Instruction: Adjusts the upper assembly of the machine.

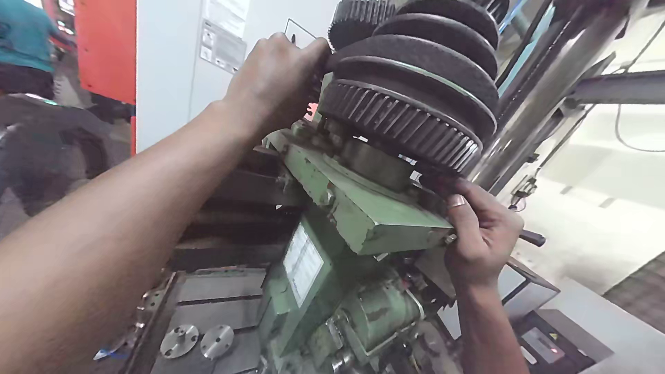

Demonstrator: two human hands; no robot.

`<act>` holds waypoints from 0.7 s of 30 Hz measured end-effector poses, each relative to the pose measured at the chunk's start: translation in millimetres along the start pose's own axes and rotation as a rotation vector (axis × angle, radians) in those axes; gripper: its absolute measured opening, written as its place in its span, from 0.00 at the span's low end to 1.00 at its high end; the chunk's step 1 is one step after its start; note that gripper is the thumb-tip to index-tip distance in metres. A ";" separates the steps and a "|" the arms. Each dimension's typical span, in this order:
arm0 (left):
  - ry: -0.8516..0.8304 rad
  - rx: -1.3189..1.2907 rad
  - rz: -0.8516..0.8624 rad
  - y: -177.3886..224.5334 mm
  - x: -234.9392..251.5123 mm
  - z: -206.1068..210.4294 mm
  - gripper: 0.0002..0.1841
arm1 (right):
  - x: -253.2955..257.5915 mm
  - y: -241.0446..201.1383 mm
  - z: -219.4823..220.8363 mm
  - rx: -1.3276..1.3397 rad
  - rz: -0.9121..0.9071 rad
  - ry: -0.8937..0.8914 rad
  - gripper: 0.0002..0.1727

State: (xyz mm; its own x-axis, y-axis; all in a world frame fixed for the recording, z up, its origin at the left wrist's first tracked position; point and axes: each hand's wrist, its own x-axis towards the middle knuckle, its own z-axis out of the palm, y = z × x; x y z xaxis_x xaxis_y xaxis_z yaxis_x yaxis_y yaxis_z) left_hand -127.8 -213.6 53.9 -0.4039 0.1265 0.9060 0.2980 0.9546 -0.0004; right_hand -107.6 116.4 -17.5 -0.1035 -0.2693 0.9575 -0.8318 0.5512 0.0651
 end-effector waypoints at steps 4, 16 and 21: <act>0.019 -0.011 0.016 -1.2 -0.4 1.5 0.16 | -0.2 0.6 -2.4 0.006 -0.038 -0.029 0.25; 0.171 -0.614 -0.305 3.7 -5.0 -30.3 0.09 | 0.5 9.1 -9.0 0.046 -0.129 -0.117 0.32; 0.547 -0.394 -0.201 60.3 -52.8 -65.0 0.09 | -0.8 9.0 -9.8 0.091 -0.075 -0.133 0.31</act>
